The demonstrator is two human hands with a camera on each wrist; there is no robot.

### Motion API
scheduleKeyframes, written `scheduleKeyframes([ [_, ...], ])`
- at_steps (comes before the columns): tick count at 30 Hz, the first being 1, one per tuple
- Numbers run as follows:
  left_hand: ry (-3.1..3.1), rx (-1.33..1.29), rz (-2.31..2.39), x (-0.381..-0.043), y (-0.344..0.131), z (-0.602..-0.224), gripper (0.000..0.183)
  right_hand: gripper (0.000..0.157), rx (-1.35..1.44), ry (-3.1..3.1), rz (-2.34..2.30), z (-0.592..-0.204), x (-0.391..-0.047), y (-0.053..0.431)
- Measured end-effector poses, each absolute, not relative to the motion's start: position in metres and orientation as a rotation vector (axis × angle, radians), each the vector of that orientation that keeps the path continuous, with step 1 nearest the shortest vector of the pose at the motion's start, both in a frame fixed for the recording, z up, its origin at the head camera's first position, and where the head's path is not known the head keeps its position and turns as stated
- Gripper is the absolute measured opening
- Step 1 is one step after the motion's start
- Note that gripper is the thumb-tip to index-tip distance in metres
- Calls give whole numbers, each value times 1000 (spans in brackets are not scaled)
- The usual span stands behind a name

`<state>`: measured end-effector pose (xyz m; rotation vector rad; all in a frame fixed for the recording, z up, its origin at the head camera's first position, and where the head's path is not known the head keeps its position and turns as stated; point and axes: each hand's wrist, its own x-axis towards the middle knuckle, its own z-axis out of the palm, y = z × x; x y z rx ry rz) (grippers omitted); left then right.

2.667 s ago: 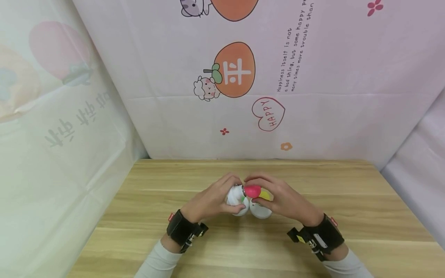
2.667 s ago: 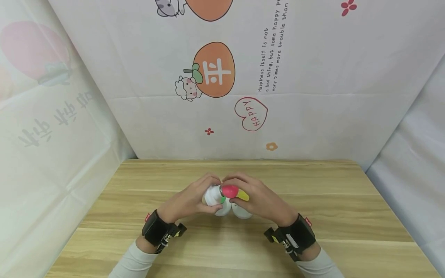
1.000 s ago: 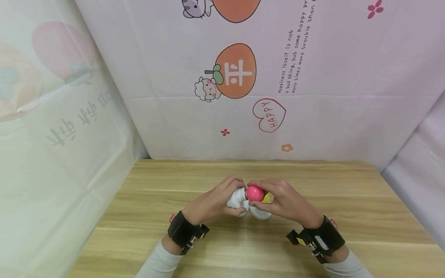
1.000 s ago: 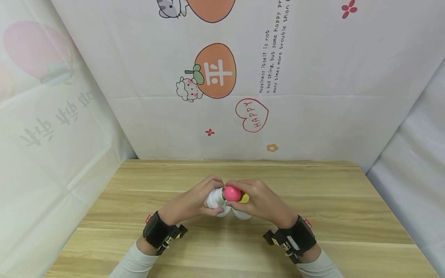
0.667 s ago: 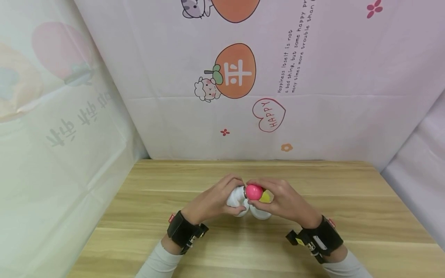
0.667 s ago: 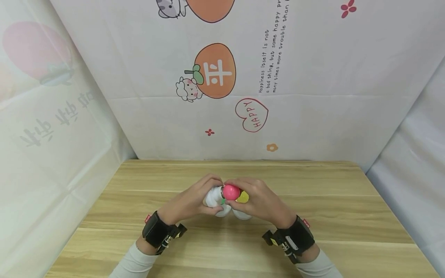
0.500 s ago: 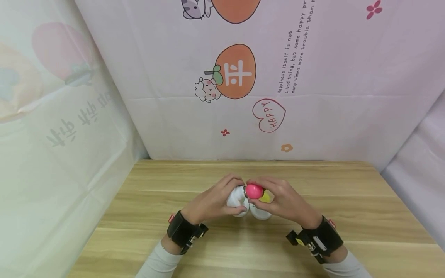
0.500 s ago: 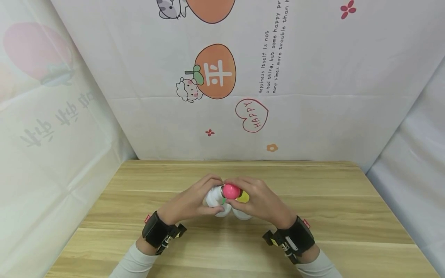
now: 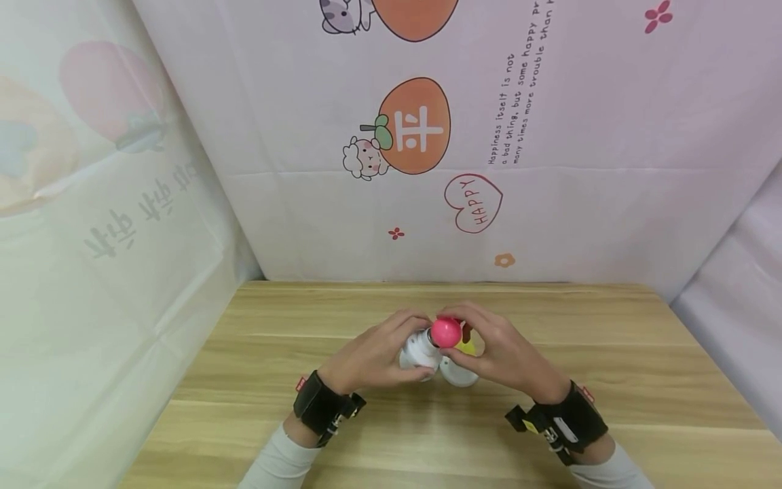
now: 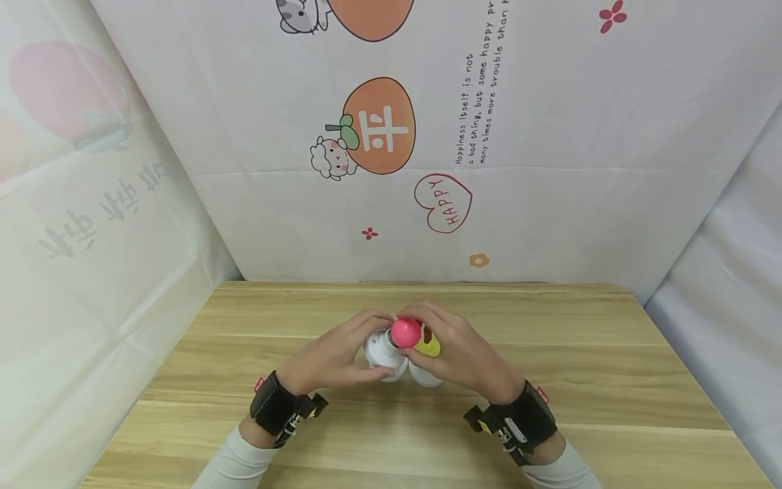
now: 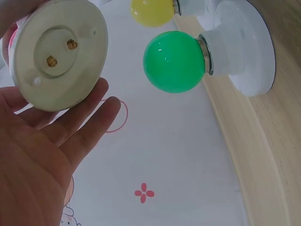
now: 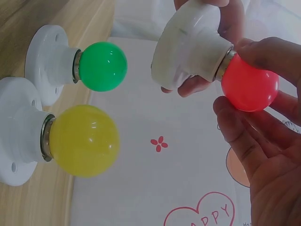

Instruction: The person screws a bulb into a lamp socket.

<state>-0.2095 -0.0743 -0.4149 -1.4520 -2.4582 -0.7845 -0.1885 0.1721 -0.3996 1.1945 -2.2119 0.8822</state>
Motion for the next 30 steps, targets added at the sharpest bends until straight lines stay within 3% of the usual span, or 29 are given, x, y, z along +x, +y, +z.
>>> scheduleKeyframes([
  [30,-2464,-1391,-758,-216,-84,-414,57,48,1395,-2263,722,-418,-174,175],
])
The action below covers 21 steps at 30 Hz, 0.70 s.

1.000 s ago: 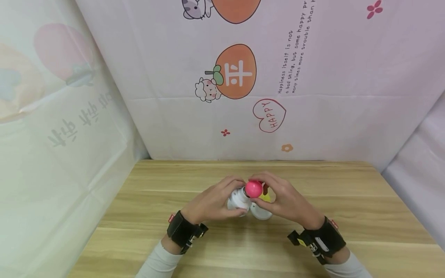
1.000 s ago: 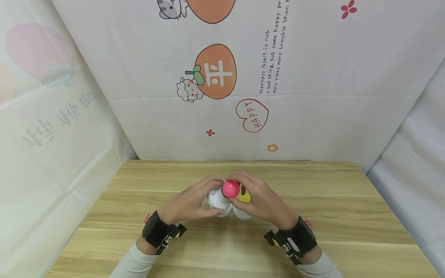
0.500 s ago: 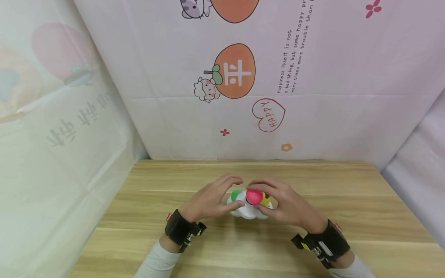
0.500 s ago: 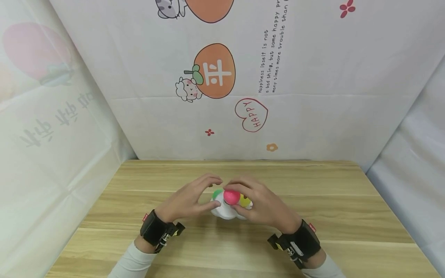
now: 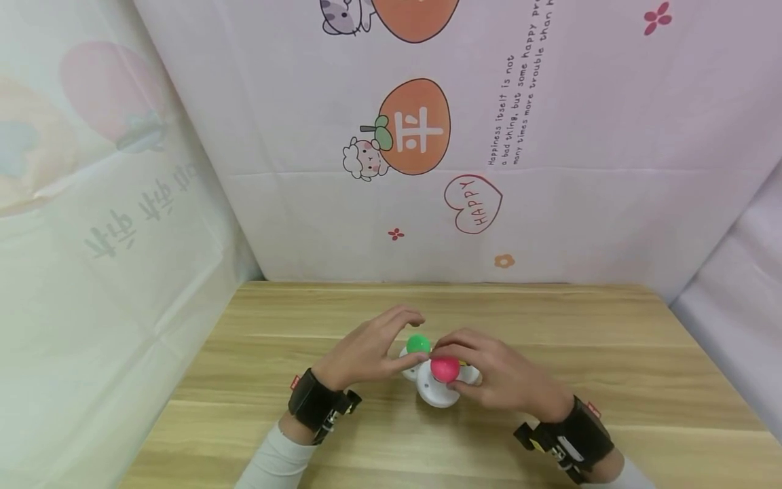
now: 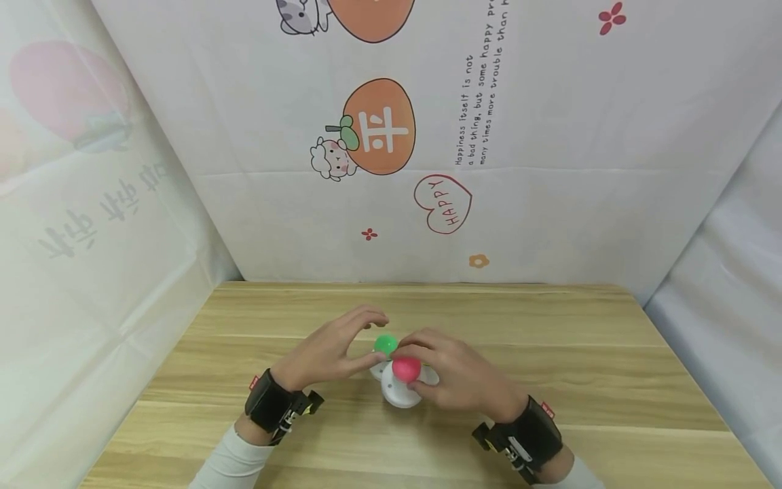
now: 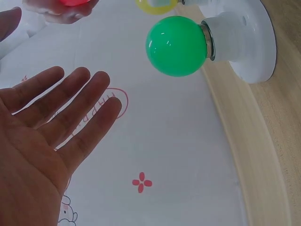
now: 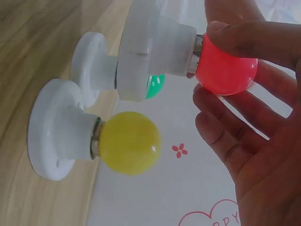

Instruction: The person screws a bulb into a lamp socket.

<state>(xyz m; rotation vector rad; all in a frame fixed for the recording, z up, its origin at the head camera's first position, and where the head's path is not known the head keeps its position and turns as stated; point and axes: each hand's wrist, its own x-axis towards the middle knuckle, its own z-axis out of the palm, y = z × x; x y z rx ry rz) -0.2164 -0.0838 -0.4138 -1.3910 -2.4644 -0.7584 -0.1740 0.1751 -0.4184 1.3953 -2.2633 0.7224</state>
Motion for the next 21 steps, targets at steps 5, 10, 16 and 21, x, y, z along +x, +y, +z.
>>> scheduleKeyframes([
  [5,-2458,-1397,-759,-217,-84,-414,55,48,1384,-2331,689,-423,-172,173],
  [10,-2458,-1393,-754,-217,-85,-413,54,46,1368,-2382,661,-425,-171,172],
  [16,-2450,-1393,-765,-216,-85,-411,52,44,1368,-2418,610,-430,-171,171],
  [21,-2441,-1398,-767,-216,-85,-411,49,45,1361,-2454,577,-434,-171,170],
])
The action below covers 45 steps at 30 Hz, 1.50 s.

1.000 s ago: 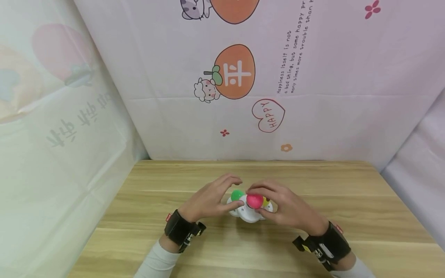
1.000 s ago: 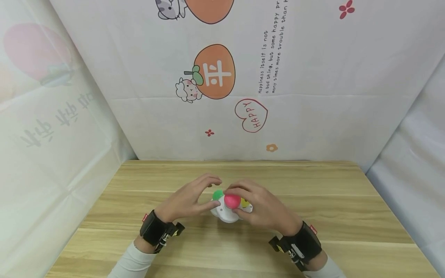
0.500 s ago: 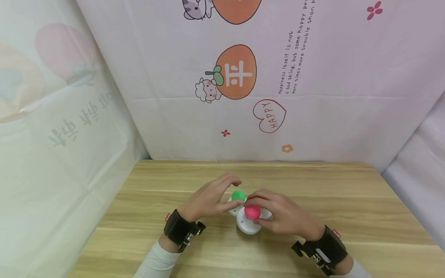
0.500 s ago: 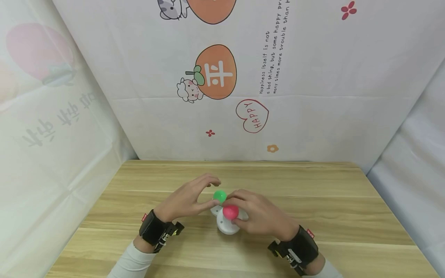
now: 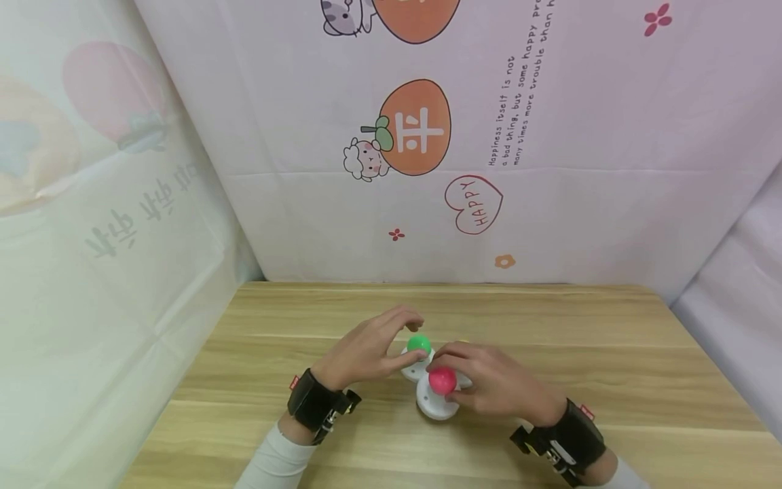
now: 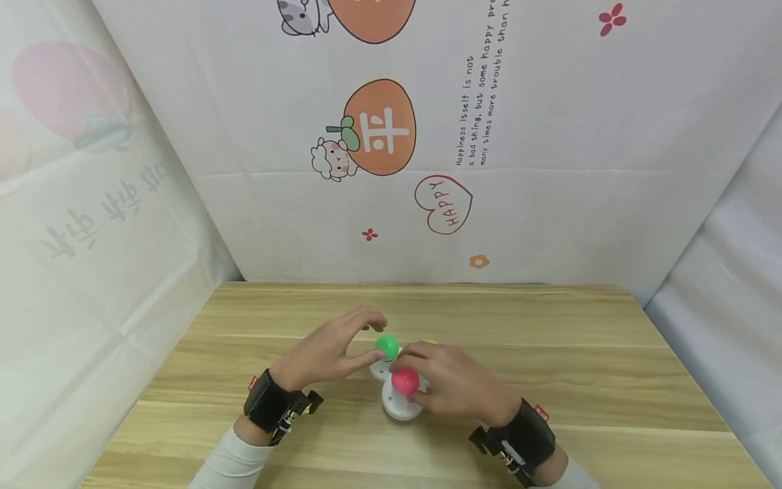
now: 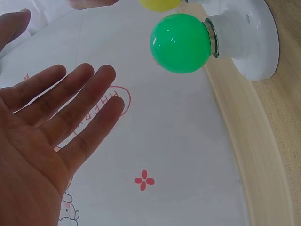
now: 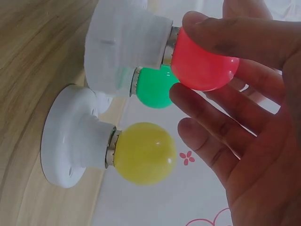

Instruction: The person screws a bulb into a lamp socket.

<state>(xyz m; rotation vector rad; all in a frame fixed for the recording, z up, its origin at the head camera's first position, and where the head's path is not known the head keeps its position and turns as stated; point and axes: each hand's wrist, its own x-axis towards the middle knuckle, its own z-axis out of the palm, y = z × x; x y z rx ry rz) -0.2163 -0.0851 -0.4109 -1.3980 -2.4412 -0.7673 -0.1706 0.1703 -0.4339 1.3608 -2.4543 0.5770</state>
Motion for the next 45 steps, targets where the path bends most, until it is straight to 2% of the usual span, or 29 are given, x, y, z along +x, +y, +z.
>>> scheduleKeyframes([
  [23,-2428,-1402,-739,-217,-86,-412,38,46,1384,-2545,495,-440,-170,169],
  [45,-2407,-1457,-784,-218,-86,-413,35,48,1342,-2618,463,-440,-168,165],
])
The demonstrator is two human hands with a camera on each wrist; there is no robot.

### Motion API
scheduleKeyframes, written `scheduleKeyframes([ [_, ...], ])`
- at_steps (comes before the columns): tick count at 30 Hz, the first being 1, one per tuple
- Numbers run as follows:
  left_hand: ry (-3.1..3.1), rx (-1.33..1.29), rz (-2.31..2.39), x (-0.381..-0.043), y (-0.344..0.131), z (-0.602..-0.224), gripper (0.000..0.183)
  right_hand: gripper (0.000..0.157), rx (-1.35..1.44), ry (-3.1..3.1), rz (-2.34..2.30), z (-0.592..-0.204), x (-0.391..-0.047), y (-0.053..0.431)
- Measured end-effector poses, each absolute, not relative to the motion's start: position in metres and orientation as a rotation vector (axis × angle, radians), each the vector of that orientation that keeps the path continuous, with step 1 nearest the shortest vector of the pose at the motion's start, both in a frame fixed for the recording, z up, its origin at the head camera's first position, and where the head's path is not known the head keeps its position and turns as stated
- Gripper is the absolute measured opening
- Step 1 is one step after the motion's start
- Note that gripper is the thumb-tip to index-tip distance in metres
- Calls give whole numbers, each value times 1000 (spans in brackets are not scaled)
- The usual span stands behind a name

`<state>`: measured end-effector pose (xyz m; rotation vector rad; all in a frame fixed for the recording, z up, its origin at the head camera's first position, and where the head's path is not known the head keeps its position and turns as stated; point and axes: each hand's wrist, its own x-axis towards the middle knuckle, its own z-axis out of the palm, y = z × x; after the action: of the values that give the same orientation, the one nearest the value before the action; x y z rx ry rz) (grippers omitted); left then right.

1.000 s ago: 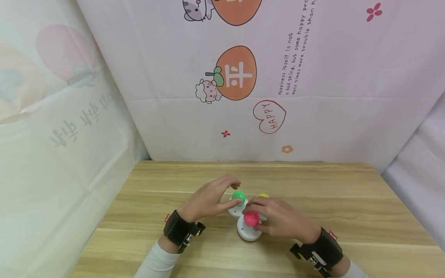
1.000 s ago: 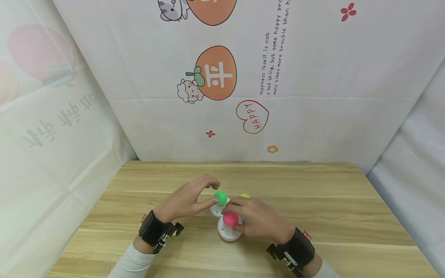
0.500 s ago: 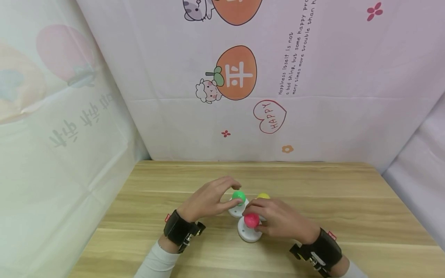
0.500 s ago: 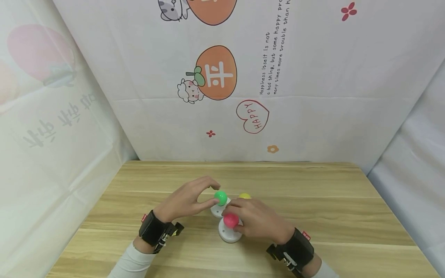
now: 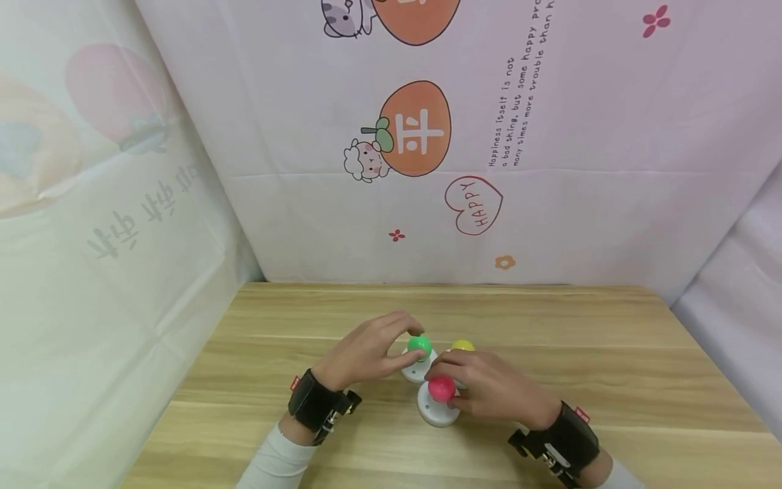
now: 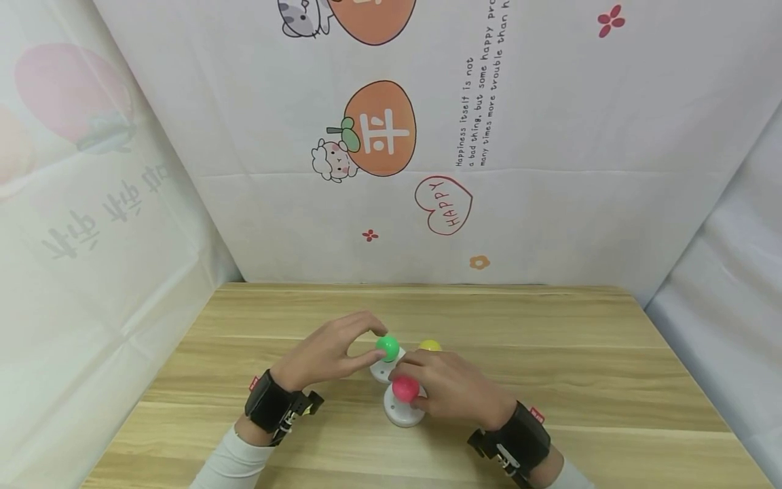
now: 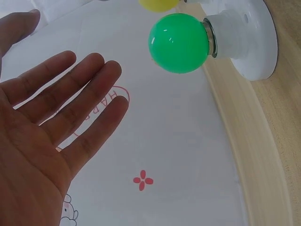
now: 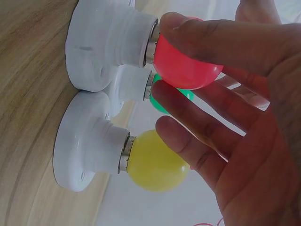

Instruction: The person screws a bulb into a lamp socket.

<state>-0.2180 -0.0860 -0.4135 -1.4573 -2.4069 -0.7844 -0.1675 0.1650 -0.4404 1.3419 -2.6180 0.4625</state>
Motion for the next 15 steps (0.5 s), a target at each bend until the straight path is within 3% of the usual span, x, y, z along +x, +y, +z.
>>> scheduleKeyframes([
  [15,-2410,-1454,-793,-218,-88,-415,29,53,1361,-2539,448,-437,-166,163],
])
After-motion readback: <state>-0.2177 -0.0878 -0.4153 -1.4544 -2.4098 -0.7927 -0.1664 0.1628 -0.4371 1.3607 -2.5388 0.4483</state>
